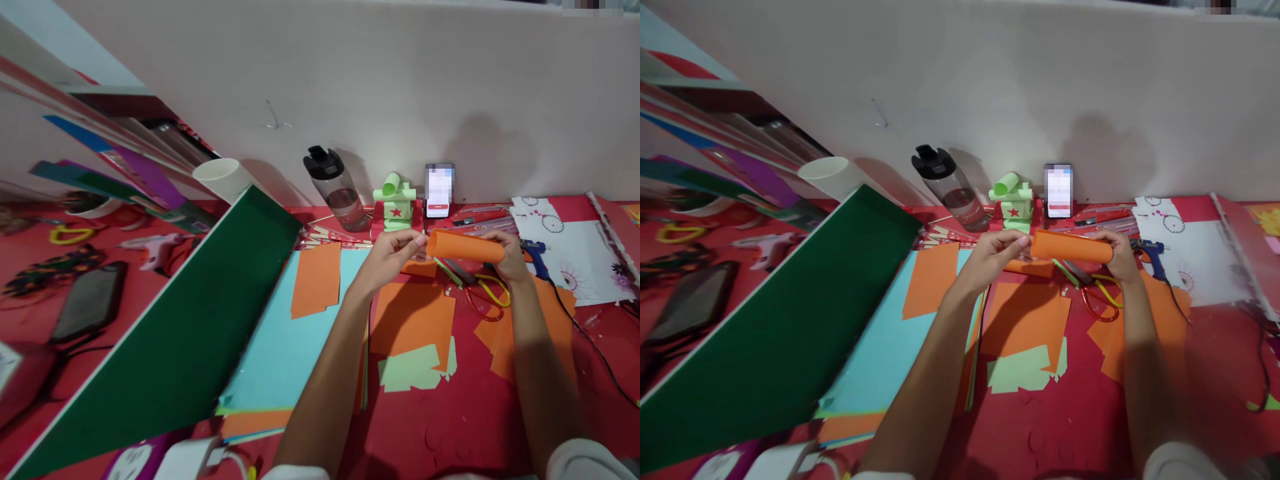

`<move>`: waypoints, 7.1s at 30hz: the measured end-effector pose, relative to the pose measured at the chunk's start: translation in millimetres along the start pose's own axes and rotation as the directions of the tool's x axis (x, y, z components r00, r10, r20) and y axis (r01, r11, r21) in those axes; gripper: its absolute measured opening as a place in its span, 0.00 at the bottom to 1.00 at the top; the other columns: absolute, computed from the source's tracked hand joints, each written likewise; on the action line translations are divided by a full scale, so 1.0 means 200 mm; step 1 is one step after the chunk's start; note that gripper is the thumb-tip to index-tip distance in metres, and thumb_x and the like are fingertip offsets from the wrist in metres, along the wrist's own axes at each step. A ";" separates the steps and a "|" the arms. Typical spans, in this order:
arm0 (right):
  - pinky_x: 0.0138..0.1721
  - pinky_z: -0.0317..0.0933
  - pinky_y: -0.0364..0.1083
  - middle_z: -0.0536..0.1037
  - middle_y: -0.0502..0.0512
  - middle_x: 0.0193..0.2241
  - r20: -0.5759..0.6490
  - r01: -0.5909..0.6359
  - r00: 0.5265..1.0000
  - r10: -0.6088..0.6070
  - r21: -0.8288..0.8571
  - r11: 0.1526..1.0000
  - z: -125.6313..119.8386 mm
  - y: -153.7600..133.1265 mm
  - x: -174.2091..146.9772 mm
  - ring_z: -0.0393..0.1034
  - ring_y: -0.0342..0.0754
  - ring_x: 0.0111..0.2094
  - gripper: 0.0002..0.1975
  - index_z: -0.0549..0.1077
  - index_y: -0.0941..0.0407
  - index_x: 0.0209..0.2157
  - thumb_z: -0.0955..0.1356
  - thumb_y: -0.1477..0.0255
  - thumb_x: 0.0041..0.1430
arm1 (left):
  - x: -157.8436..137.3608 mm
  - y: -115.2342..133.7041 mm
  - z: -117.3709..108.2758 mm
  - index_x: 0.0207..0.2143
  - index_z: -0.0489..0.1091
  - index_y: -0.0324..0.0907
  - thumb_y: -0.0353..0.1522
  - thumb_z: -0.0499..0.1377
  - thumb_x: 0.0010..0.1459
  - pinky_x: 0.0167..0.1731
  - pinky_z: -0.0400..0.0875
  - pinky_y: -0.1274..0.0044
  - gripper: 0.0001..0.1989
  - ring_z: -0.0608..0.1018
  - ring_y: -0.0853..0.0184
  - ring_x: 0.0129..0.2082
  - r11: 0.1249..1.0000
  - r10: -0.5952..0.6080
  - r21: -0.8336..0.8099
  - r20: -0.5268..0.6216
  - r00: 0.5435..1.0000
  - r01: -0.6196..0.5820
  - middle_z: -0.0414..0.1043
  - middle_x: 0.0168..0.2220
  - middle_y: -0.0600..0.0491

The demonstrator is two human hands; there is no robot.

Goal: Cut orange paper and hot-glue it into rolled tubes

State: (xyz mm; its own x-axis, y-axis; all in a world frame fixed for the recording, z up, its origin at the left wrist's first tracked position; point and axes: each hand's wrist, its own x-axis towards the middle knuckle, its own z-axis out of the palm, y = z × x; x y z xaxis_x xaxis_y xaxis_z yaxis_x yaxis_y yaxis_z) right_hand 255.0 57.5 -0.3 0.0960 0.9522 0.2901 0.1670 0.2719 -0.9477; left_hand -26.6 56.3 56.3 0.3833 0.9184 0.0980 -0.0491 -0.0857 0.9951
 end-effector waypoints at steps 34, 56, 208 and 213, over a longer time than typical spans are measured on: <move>0.29 0.67 0.44 0.82 0.51 0.26 0.148 -0.037 0.988 0.036 0.002 0.999 0.03 -0.01 0.00 0.74 0.47 0.27 0.06 0.79 0.55 0.27 0.75 0.73 0.42 | 0.02 -0.10 -0.01 0.27 0.75 0.38 0.32 0.59 0.56 0.28 0.67 0.80 0.08 0.74 0.69 0.27 0.942 0.093 0.326 -0.027 0.995 -0.079 0.73 0.24 0.54; 0.42 0.74 0.48 0.85 0.55 0.37 0.128 0.019 0.992 -0.015 -0.029 0.999 0.06 -0.16 -0.01 0.80 0.51 0.39 0.09 0.82 0.54 0.38 0.75 0.68 0.54 | 0.06 -0.29 -0.11 0.33 0.81 0.38 0.32 0.66 0.50 0.32 0.73 0.79 0.08 0.81 0.65 0.32 0.991 0.127 0.060 -0.242 0.962 -0.116 0.82 0.30 0.52; 0.36 0.71 0.46 0.83 0.53 0.30 0.202 -0.137 0.967 0.156 -0.101 0.985 -0.05 -0.08 -0.01 0.77 0.50 0.33 0.11 0.81 0.54 0.30 0.79 0.63 0.47 | 0.02 -0.08 -0.05 0.30 0.82 0.37 0.39 0.69 0.49 0.34 0.75 0.76 0.12 0.81 0.62 0.33 0.994 -0.065 0.092 0.050 0.997 0.060 0.81 0.27 0.52; 0.35 0.70 0.46 0.83 0.54 0.29 0.181 -0.093 0.975 0.126 -0.180 0.979 -0.04 -0.15 -0.01 0.76 0.50 0.32 0.10 0.80 0.55 0.28 0.77 0.63 0.49 | 0.03 -0.12 -0.05 0.31 0.81 0.37 0.37 0.67 0.49 0.35 0.75 0.76 0.11 0.81 0.62 0.33 0.993 -0.042 0.110 0.000 0.999 0.042 0.80 0.27 0.52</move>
State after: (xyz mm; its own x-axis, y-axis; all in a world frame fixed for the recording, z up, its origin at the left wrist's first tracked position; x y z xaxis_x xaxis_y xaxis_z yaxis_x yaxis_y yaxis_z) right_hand 257.0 45.9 27.7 -0.0626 0.9882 0.1396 0.3315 0.1526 -0.9310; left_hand -31.6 68.4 32.9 0.3852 0.9211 0.0559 0.0683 -0.0888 0.9937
